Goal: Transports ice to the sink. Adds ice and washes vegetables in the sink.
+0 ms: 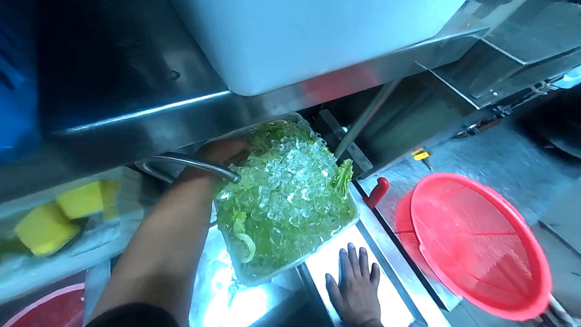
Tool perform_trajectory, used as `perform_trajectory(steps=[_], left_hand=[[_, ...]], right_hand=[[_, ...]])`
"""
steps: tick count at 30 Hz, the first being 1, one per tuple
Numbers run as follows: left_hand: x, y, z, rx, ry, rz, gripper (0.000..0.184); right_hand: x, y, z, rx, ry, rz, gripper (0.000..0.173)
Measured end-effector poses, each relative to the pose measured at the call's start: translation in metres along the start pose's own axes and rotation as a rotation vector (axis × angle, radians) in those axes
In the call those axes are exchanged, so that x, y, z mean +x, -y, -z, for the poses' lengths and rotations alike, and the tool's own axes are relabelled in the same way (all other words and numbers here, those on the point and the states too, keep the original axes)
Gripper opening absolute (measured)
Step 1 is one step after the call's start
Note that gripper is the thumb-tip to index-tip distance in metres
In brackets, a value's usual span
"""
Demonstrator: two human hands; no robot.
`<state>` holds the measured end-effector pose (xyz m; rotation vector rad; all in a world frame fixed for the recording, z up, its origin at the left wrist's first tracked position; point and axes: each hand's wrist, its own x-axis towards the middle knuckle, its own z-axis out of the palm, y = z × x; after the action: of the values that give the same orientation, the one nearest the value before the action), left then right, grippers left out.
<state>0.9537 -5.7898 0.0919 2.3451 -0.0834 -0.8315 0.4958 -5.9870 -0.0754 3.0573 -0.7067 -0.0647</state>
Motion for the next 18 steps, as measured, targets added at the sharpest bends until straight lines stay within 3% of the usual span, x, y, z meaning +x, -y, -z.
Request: perform_trajectory(steps=[2,5,8,11,14,16,18], left_hand=[[-0.001,-0.001,0.005,-0.107,0.063,-0.004,0.048],[0.006,-0.006,0.011,0.070,0.079,-0.091,0.055],[-0.001,-0.013,0.014,0.226,-0.028,-0.106,0.067],[-0.028,-0.014,0.021,0.309,-0.152,-0.265,0.049],[-0.051,0.010,0.022,0.334,-0.400,-0.457,0.037],[-0.066,0.033,0.012,0.314,-0.510,-0.559,0.044],[-0.074,0.052,-0.002,0.303,-0.431,-0.584,0.058]], right_hand=[[-0.001,0.000,-0.001,0.007,-0.022,0.005,0.091],[0.000,-0.001,-0.001,0.009,-0.039,0.014,0.091],[0.002,-0.003,-0.004,0.008,-0.076,0.020,0.091],[0.002,-0.002,0.000,0.006,-0.053,0.014,0.091],[0.004,-0.002,-0.003,0.007,-0.064,0.017,0.091],[0.005,-0.001,-0.001,0.002,-0.062,0.015,0.090],[0.005,-0.001,-0.002,0.000,-0.072,0.016,0.091]])
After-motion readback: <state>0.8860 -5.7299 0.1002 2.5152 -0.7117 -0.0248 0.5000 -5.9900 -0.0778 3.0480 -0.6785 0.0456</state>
